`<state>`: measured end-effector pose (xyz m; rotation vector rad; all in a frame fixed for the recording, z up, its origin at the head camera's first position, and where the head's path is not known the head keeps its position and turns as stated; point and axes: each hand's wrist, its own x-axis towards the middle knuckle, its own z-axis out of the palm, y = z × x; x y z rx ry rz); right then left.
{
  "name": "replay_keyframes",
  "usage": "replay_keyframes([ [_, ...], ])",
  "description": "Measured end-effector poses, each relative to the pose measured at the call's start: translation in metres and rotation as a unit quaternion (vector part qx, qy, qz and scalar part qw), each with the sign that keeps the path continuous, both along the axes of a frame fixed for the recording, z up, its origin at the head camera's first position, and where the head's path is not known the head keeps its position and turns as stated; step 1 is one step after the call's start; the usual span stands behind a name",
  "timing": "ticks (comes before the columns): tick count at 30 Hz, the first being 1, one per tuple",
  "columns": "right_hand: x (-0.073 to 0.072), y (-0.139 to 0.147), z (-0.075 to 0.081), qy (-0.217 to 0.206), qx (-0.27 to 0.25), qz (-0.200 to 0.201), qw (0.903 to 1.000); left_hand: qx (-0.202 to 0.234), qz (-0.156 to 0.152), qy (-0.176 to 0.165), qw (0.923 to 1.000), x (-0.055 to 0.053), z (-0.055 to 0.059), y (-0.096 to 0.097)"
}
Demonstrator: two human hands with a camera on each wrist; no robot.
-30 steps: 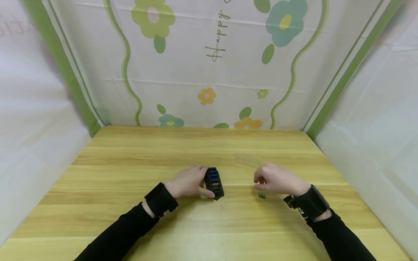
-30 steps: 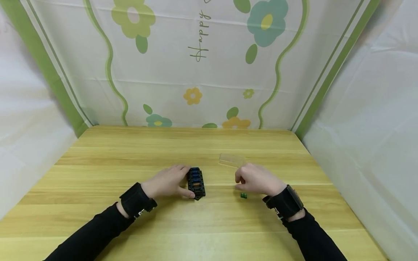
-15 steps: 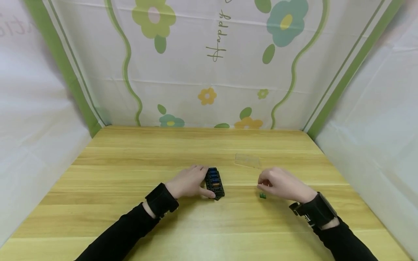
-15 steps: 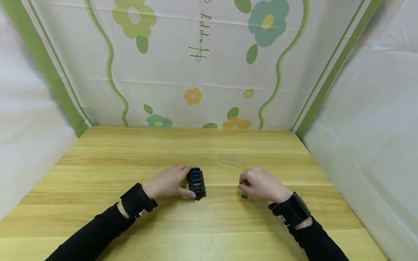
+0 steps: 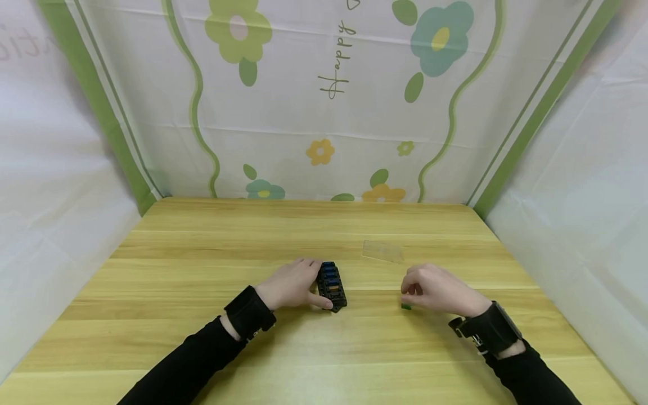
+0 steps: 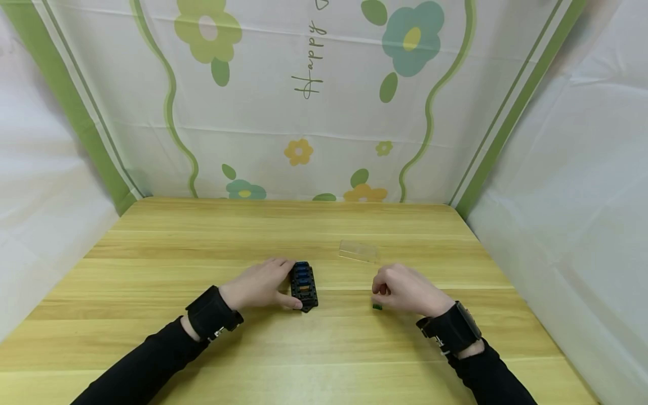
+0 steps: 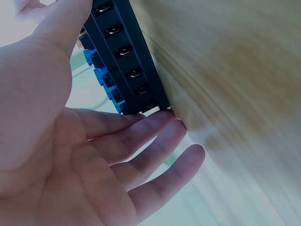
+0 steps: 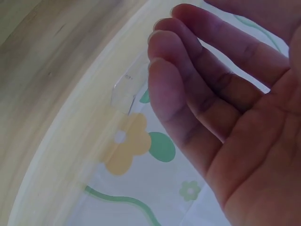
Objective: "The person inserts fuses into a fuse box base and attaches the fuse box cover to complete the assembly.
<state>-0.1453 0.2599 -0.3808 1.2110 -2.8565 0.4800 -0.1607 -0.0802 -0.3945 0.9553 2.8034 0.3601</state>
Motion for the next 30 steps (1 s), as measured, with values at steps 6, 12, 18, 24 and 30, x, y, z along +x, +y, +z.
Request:
replay_keyframes([
  [6, -0.0014, 0.0014, -0.0028, -0.026, 0.008, -0.006, 0.9996, 0.002, 0.0, 0.001, 1.0, -0.0001, -0.0001, -0.0006],
  [12, -0.0015, 0.0019, -0.0058, -0.04, 0.011, -0.006, 0.9991, -0.002, -0.002, 0.004, 1.0, 0.0003, 0.0006, 0.0001],
  [18, -0.0017, 0.0028, -0.009, -0.062, 0.015, -0.011, 0.9979, -0.004, -0.002, 0.005, 1.0, 0.0002, 0.0009, 0.0008],
  [24, -0.0018, 0.0027, -0.0098, -0.072, 0.015, -0.009, 0.9972, -0.003, -0.002, 0.006, 1.0, 0.0004, 0.0005, 0.0003],
  [30, -0.0015, 0.002, -0.0088, -0.082, 0.013, -0.01, 0.9965, 0.0, -0.002, 0.004, 1.0, 0.0005, 0.0012, 0.0007],
])
